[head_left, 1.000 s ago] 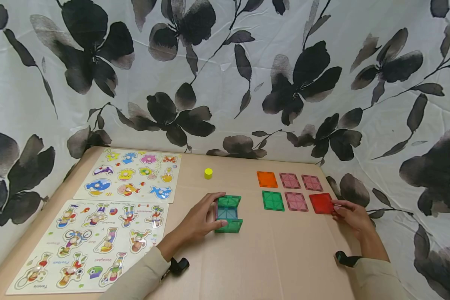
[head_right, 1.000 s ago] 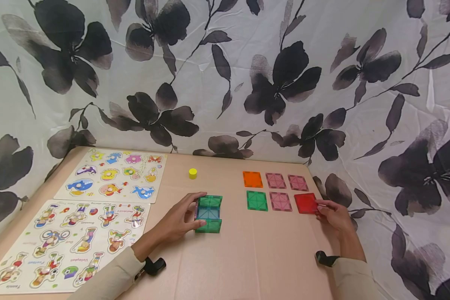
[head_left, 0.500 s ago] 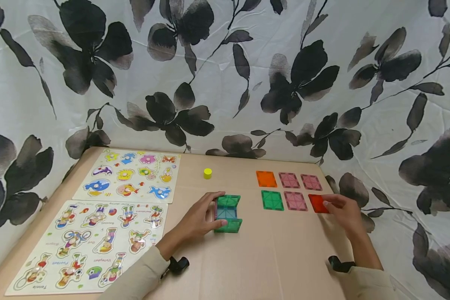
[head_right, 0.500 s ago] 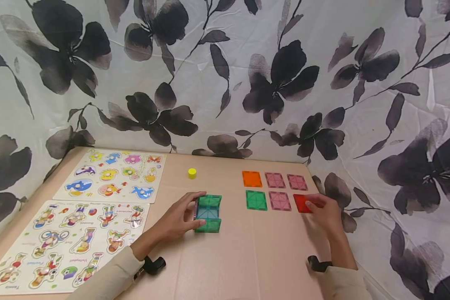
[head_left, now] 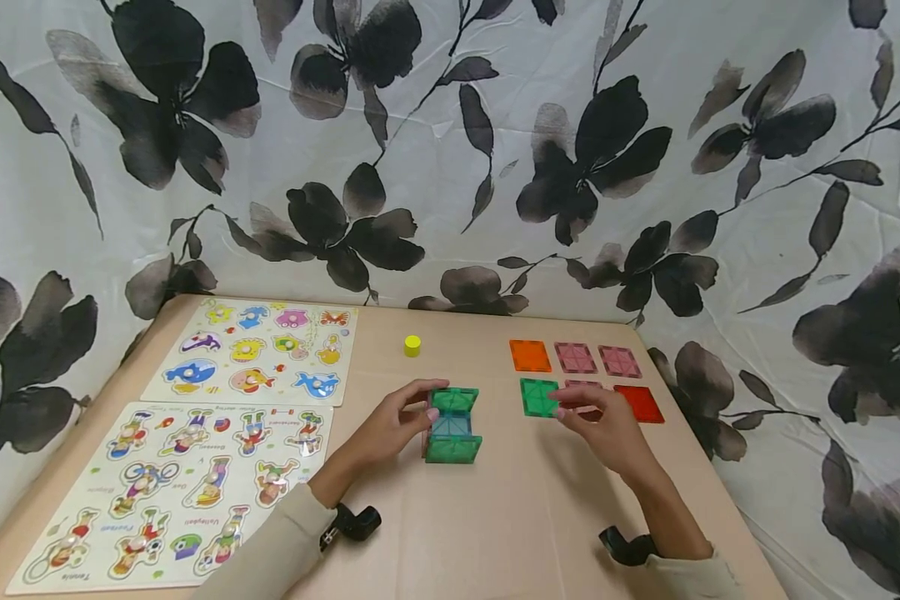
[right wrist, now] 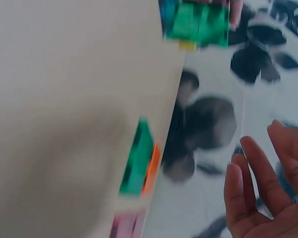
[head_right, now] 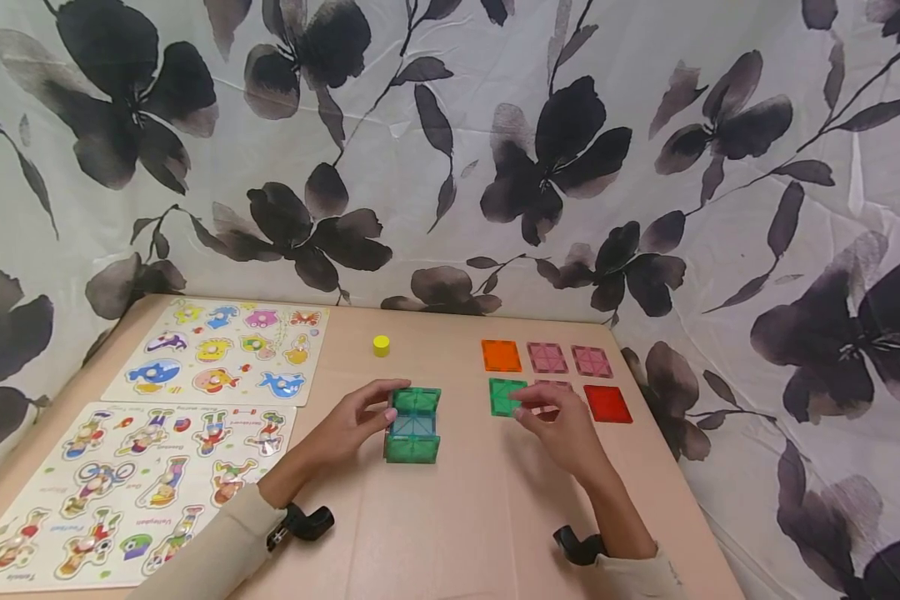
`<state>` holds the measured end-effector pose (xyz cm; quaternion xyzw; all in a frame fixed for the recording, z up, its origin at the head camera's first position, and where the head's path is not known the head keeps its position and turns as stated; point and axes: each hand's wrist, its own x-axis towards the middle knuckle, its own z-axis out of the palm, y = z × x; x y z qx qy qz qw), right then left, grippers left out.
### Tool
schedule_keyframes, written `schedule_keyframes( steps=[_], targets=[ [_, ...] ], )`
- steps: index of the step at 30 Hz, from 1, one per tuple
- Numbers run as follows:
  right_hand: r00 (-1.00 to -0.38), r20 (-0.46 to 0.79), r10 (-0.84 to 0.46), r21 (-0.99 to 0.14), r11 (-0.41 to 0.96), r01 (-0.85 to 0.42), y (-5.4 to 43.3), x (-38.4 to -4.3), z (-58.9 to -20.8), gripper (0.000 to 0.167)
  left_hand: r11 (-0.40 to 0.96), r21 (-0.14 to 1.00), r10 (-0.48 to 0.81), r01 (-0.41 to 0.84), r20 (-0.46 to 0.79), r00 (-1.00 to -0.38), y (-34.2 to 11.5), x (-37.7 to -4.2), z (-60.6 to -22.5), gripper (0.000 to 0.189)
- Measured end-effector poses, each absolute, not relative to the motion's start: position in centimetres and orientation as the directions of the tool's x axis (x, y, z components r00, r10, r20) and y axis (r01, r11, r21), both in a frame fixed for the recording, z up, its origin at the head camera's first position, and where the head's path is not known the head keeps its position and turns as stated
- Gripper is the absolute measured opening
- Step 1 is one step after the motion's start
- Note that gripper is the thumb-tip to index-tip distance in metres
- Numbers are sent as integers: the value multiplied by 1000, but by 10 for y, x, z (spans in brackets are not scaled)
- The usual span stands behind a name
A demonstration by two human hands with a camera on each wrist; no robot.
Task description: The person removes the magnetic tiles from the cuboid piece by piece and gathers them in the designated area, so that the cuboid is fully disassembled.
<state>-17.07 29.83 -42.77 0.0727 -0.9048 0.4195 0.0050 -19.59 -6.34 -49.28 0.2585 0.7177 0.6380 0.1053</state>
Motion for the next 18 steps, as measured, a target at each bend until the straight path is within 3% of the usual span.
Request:
schedule_keyframes(
  steps=[11, 18],
  targets=[
    [-904, -19, -428, -807, 540, -238, 222, -159, -439, 25, 14, 987, 494, 162, 134, -859, -62, -197, -499, 41],
    [-874, 25, -485, -766, 553, -329, 205, -158, -449, 16, -7, 987, 505, 158, 140, -852, -62, -197, -503, 40]
  ],
)
